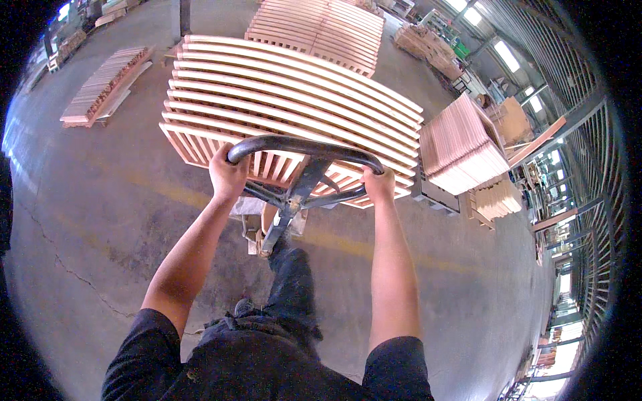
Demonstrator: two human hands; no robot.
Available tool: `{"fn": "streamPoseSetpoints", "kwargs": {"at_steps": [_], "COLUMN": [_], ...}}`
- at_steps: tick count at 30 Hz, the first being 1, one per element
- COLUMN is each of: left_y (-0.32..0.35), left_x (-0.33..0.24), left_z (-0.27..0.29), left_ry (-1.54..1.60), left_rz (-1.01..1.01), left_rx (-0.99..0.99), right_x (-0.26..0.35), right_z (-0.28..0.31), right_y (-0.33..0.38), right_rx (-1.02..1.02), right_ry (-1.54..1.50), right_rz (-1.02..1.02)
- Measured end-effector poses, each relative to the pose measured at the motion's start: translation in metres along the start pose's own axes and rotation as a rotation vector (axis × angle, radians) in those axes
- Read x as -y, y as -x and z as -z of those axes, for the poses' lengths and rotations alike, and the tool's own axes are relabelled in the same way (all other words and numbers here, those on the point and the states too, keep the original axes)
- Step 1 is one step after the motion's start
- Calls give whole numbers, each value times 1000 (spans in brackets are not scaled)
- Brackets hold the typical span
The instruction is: The person uses a manual pallet jack to lift and transport stacks of wooden panels across a warehouse floor. They maneuver the jack to pick up a stack, pull it to a new location, and then return to repeat the process with another stack.
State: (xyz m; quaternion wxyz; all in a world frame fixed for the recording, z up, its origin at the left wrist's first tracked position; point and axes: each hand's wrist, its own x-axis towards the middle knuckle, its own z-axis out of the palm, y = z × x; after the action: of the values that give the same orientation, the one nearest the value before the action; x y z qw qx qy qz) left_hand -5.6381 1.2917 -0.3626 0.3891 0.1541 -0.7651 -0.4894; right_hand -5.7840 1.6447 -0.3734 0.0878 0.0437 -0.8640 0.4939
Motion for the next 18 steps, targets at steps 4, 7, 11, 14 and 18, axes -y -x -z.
{"fn": "streamPoseSetpoints", "kwargs": {"at_steps": [4,7,11,14,18], "left_y": [-6,-14,-32,-42,-49], "left_x": [-1,3,6,12,1], "left_z": [5,11,14,19,25], "left_ry": [-54,-23,103,144,91], "left_rz": [10,-7,39,34,165], "left_rx": [81,156,355,413,514], "right_x": [14,18,13,17,22], "right_z": [1,-1,-1,-3,-6], "right_y": [5,9,3,-1,6], "right_rx": [23,59,34,59,7], "right_ry": [0,-49,-65,-126,-151], "right_rz": [57,74,39,110,55]}}
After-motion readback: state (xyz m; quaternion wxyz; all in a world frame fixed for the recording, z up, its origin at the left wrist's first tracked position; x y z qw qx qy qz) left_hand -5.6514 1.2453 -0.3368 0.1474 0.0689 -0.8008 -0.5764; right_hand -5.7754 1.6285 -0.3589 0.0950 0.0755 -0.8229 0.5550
